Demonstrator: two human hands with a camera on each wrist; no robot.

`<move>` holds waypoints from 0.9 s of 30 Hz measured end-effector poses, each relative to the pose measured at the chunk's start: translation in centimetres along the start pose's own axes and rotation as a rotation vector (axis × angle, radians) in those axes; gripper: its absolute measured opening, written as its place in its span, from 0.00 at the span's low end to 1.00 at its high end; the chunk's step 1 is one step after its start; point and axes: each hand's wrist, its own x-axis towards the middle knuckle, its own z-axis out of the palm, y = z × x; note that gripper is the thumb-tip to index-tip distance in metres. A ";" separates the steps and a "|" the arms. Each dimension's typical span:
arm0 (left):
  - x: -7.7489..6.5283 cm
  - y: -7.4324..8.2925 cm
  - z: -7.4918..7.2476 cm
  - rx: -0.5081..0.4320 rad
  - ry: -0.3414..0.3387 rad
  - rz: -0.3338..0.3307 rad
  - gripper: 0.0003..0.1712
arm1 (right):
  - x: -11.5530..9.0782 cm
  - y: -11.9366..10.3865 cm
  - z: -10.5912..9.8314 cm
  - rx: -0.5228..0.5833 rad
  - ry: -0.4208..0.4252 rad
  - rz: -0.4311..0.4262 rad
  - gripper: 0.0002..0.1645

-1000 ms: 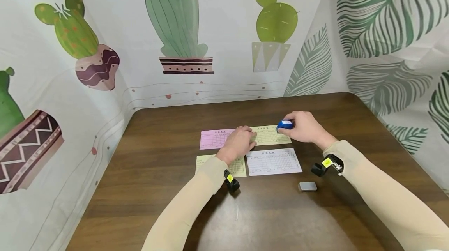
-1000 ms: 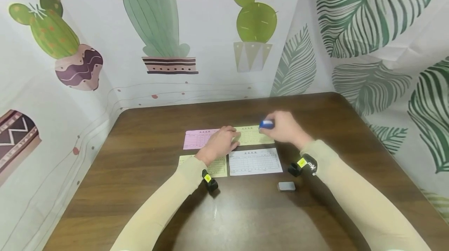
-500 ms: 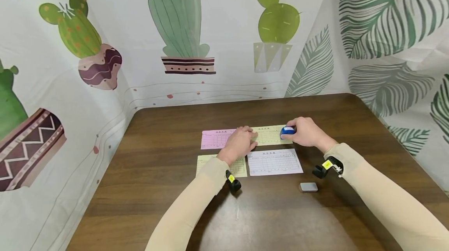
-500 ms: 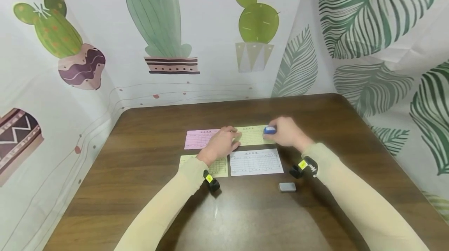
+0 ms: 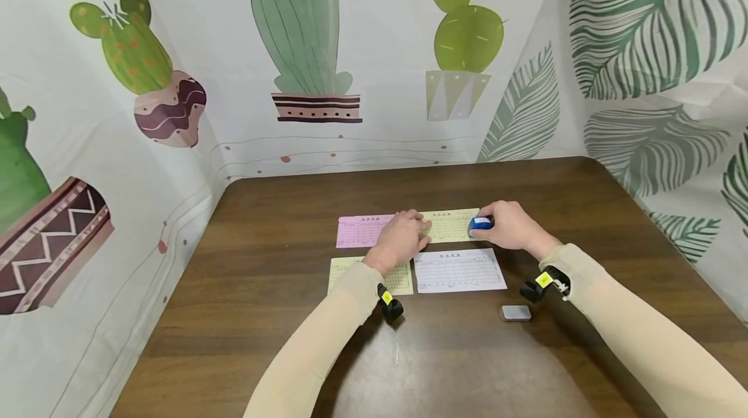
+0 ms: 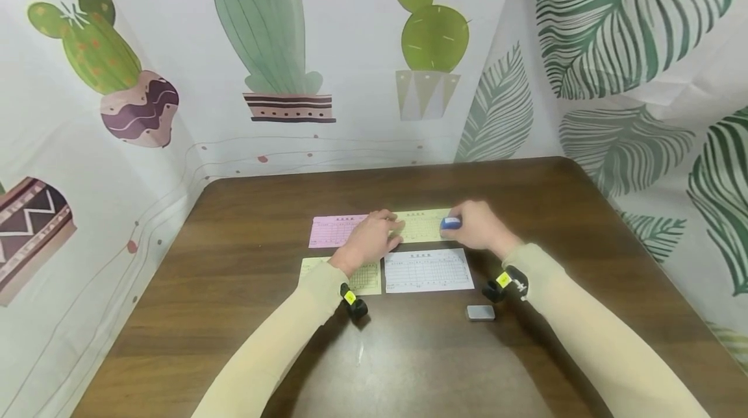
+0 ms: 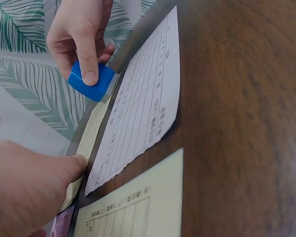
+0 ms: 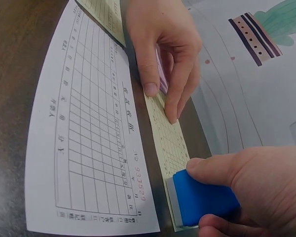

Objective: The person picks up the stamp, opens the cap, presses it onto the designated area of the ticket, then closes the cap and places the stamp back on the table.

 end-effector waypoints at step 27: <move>-0.2 -0.1 -0.3 -0.031 0.003 -0.010 0.27 | -0.6 -0.7 0.9 -0.062 0.044 -0.028 0.25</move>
